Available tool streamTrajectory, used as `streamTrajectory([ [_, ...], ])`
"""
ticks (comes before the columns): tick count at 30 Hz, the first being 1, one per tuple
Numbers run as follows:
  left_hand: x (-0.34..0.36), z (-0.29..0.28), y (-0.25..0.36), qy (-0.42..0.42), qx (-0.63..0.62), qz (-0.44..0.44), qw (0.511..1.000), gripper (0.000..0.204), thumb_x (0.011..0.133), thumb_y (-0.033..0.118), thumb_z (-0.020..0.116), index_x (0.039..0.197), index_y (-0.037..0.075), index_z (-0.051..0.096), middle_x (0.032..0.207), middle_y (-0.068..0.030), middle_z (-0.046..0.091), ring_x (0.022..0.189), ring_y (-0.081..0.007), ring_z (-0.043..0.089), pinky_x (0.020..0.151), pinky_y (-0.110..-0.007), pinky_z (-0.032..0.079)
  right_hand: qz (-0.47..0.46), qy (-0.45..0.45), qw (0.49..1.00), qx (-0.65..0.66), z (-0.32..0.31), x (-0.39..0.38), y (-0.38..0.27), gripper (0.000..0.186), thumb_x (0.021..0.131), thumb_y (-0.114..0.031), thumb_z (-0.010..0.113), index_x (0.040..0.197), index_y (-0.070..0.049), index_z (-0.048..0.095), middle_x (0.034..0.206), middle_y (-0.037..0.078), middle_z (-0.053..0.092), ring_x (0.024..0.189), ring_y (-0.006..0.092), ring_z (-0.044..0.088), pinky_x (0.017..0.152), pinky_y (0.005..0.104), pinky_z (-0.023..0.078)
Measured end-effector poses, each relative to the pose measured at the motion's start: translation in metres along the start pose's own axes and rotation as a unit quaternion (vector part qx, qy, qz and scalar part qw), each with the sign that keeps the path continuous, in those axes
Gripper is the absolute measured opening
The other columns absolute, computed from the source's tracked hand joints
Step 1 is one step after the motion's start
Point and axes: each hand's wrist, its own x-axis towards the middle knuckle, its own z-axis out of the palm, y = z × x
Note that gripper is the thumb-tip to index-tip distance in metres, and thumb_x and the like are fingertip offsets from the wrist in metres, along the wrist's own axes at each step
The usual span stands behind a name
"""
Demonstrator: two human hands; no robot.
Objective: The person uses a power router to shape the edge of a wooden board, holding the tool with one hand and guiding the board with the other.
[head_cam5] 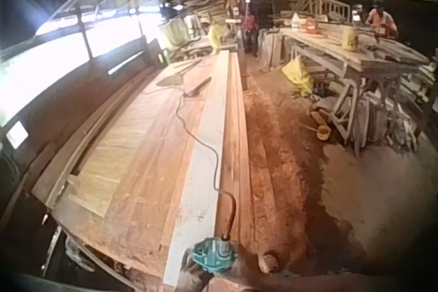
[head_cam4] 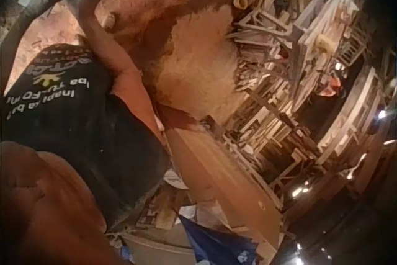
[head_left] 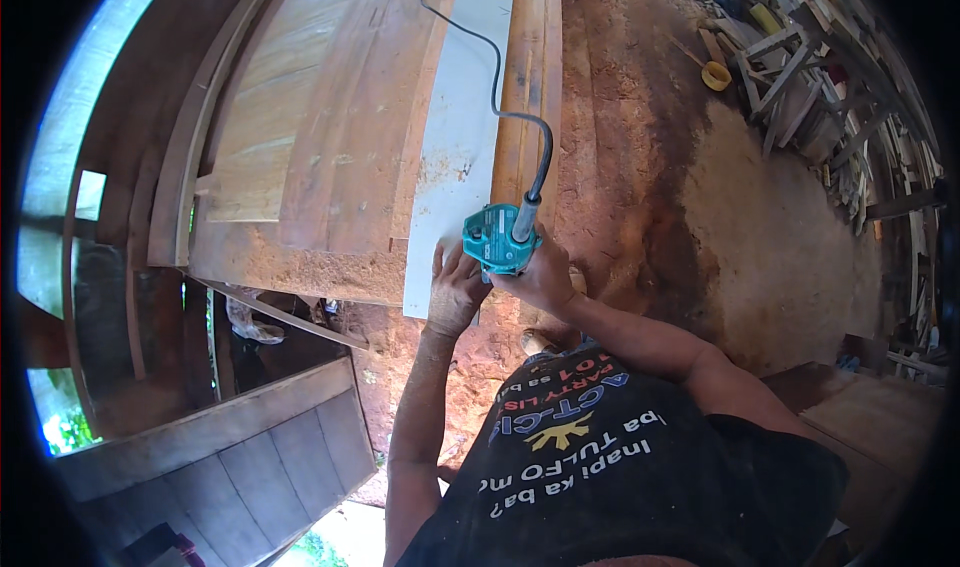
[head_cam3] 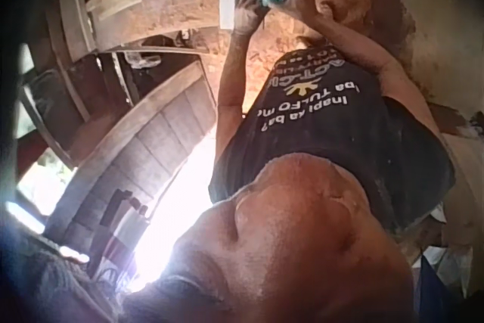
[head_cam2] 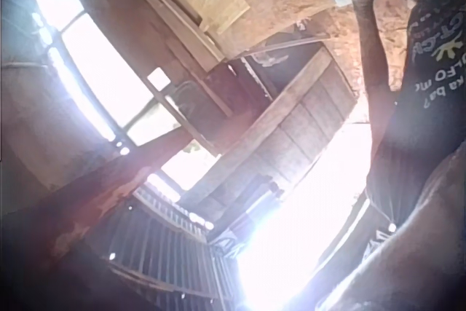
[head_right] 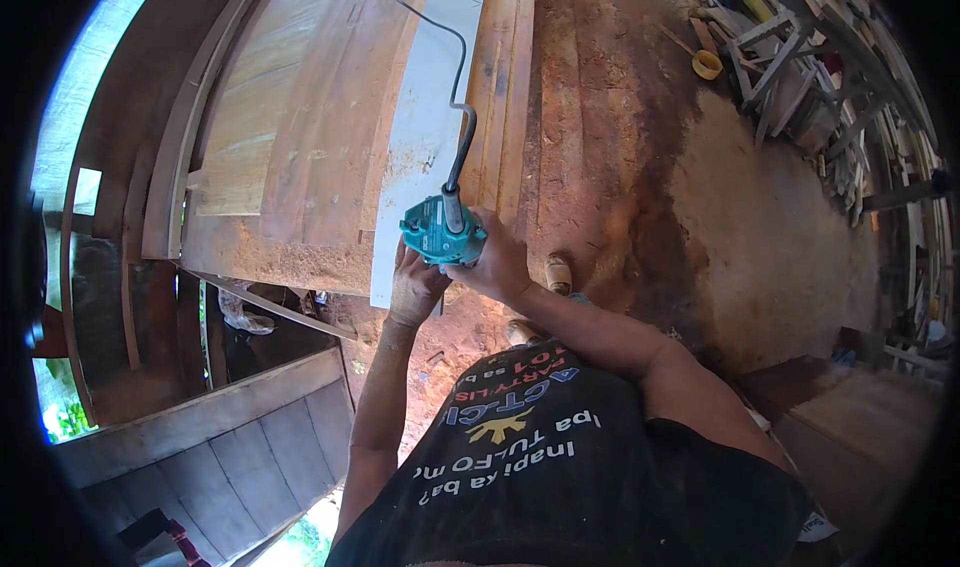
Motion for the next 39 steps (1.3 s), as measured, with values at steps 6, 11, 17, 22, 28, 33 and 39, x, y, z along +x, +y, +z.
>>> streamTrajectory([
  [6,0.000,-0.001,0.001,-0.022,0.032,-0.020,0.999,0.043,0.074,0.020,0.075,0.116,0.013,0.065,0.134,-0.0076,0.056,0.132,-0.0310,0.047,0.109,-0.065,0.027,0.010,0.007,1.000,0.011,0.005,-0.004,0.001,0.082,0.062,-0.030,0.088,0.129,-0.009,0.045,0.108,0.016,0.065,0.097,0.0356,0.067,0.080,0.0433,0.054],
  [11,0.003,0.000,0.000,-0.039,0.057,-0.016,0.998,0.045,0.078,0.024,0.072,0.121,0.014,0.063,0.136,-0.0077,0.055,0.133,-0.0334,0.046,0.104,-0.070,0.027,0.006,0.030,1.000,-0.003,0.006,-0.002,-0.001,0.080,0.062,-0.030,0.087,0.128,-0.009,0.046,0.108,0.016,0.065,0.096,0.0361,0.068,0.079,0.0444,0.055],
  [17,0.004,0.002,0.003,-0.070,0.051,-0.054,0.995,0.045,0.082,0.027,0.071,0.124,0.015,0.063,0.141,-0.0063,0.052,0.136,-0.0337,0.043,0.104,-0.072,0.025,0.007,0.036,0.999,-0.021,0.005,0.002,-0.003,0.077,0.063,-0.031,0.087,0.126,-0.009,0.047,0.106,0.015,0.065,0.093,0.0358,0.068,0.076,0.0444,0.055],
  [22,0.002,-0.001,0.004,-0.054,0.066,-0.035,0.996,0.044,0.083,0.028,0.070,0.124,0.017,0.063,0.142,-0.0058,0.051,0.137,-0.0335,0.043,0.103,-0.075,0.026,0.008,0.033,0.999,0.001,0.007,0.002,0.001,0.078,0.062,-0.032,0.087,0.126,-0.009,0.048,0.104,0.015,0.066,0.092,0.0356,0.068,0.076,0.0444,0.055],
  [28,0.005,-0.005,0.006,-0.072,0.060,-0.049,0.994,0.039,0.085,0.031,0.068,0.122,0.019,0.064,0.138,-0.0040,0.054,0.137,-0.0351,0.043,0.101,-0.078,0.024,-0.004,0.018,1.000,0.008,0.011,0.000,0.015,0.081,0.062,-0.032,0.088,0.127,-0.008,0.047,0.102,0.014,0.067,0.090,0.0348,0.069,0.076,0.0444,0.055],
  [33,0.004,0.000,0.003,-0.059,0.062,-0.047,0.995,0.037,0.085,0.032,0.067,0.120,0.020,0.064,0.136,-0.0035,0.055,0.136,-0.0373,0.043,0.099,-0.080,0.023,0.002,0.009,1.000,0.025,0.010,0.002,0.014,0.081,0.062,-0.032,0.088,0.128,-0.008,0.047,0.100,0.014,0.067,0.089,0.0347,0.069,0.075,0.0445,0.056],
  [39,0.013,-0.004,0.005,-0.067,0.073,-0.030,0.995,0.030,0.086,0.032,0.066,0.113,0.019,0.067,0.137,-0.0026,0.054,0.136,-0.0389,0.042,0.097,-0.082,0.024,-0.002,0.017,1.000,0.008,0.008,0.005,0.014,0.081,0.063,-0.030,0.087,0.129,-0.007,0.046,0.101,0.015,0.068,0.088,0.0345,0.069,0.076,0.0442,0.056],
])
